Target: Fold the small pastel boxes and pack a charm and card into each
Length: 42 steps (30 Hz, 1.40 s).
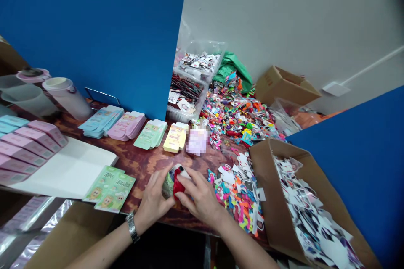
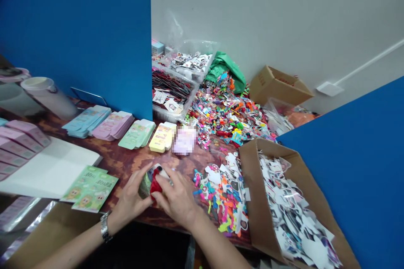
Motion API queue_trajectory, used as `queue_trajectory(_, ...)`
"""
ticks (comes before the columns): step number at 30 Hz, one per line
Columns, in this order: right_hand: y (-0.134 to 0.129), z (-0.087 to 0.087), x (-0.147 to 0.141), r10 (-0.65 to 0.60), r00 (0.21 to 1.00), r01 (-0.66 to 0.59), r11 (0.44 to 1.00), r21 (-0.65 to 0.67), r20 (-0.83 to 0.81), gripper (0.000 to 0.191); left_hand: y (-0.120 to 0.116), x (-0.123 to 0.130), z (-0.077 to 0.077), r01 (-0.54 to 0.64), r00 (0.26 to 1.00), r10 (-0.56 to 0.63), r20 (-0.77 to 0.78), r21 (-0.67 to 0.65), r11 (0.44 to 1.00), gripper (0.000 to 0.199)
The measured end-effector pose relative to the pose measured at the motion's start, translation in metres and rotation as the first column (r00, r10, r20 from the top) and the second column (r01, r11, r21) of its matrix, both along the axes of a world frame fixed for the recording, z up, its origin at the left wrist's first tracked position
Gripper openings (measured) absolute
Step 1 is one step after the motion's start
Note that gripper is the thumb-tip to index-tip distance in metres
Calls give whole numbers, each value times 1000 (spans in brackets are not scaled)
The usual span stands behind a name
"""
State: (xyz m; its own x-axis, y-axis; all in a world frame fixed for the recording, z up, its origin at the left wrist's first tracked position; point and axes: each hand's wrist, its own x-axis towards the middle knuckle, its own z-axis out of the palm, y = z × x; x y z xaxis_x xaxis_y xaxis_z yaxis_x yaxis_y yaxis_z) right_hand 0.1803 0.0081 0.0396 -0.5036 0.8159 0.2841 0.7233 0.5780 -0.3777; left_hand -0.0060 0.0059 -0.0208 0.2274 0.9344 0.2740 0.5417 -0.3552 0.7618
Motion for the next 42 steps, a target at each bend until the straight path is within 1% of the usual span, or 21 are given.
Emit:
queue_trajectory(4, 2, 0, 1, 19, 1000, -19, 1000, 8, -3, 31, -2, -1, 2, -13, 1000, 13, -12, -1, 1000, 75)
queue_trajectory(7, 5, 4, 3, 41, 996, -44, 998, -36, -81, 26, -2, -3, 5, 16, 999, -16, -42, 9, 1000, 78)
queue_trajectory(11, 9, 9, 0, -27, 990, 18, 998, -67, -140, 17, -2, -3, 7, 58, 995, -53, -82, 67, 996, 78)
queue_trajectory(13, 10, 8, -5, -49, 990, 46, 999, -29, -131, 16, -2, -3, 7, 64, 994, -56, -92, 85, 994, 78)
queue_trajectory(16, 9, 3, -13, -90, 990, 99, 992, 78, -110, 19, -2, -3, 8, 75, 994, -67, -91, 91, 993, 76)
queue_trajectory(18, 9, 0, -15, -106, 987, 119, 988, 102, -119, 18, -2, -3, 10, 75, 994, -68, -86, 86, 993, 75)
queue_trajectory(19, 9, -1, -14, -97, 987, 110, 989, 94, -129, 16, -2, -3, 10, 72, 995, -65, -81, 83, 994, 75)
queue_trajectory(21, 10, -2, -11, -35, 991, 40, 998, 42, -131, 15, -2, -3, 11, 66, 996, -61, -64, 74, 995, 76)
queue_trajectory(24, 13, 0, -3, 79, 994, -87, 990, -115, -76, 15, -3, -2, 12, 68, 997, -66, -39, 44, 997, 76)
queue_trajectory(26, 14, 2, 1, 113, 993, -116, 970, -212, -29, 18, -3, -1, 11, 72, 997, -71, -30, 26, 997, 73)
queue_trajectory(28, 12, 4, 3, 120, 993, -118, 963, -241, -6, 20, -3, -1, 10, 85, 996, -85, -22, 15, 996, 72)
queue_trajectory(30, 10, 5, 3, 118, 993, -119, 969, -216, -16, 19, -2, -1, 9, 107, 994, -107, -9, 6, 994, 76)
queue_trajectory(33, 4, 5, 4, 98, 988, -114, 984, -139, -121, 28, -1, -3, 8, 117, 993, -117, 3, -10, 993, 80)
queue_trajectory(35, 1, 3, 7, 36, 969, -66, 991, -114, -245, 27, -1, -5, 8, 107, 994, -107, 9, -13, 994, 80)
queue_trajectory(37, -1, 1, 10, -45, 937, -6, 990, -144, -347, 25, -1, -5, 8, 114, 993, -114, 20, -12, 993, 76)
queue_trajectory(38, -2, 0, 12, -73, 924, 6, 984, -176, -376, 24, -1, -6, 9, 125, 992, -125, 32, -9, 992, 72)
queue_trajectory(40, -4, -1, 14, -82, 913, -19, 970, -242, -399, 26, -2, -6, 10, 135, 989, -135, 61, 2, 991, 63)
queue_trajectory(42, -5, -1, 15, -74, 911, -42, 962, -269, -405, 29, -2, -6, 11, 123, 989, -124, 82, 18, 992, 57)
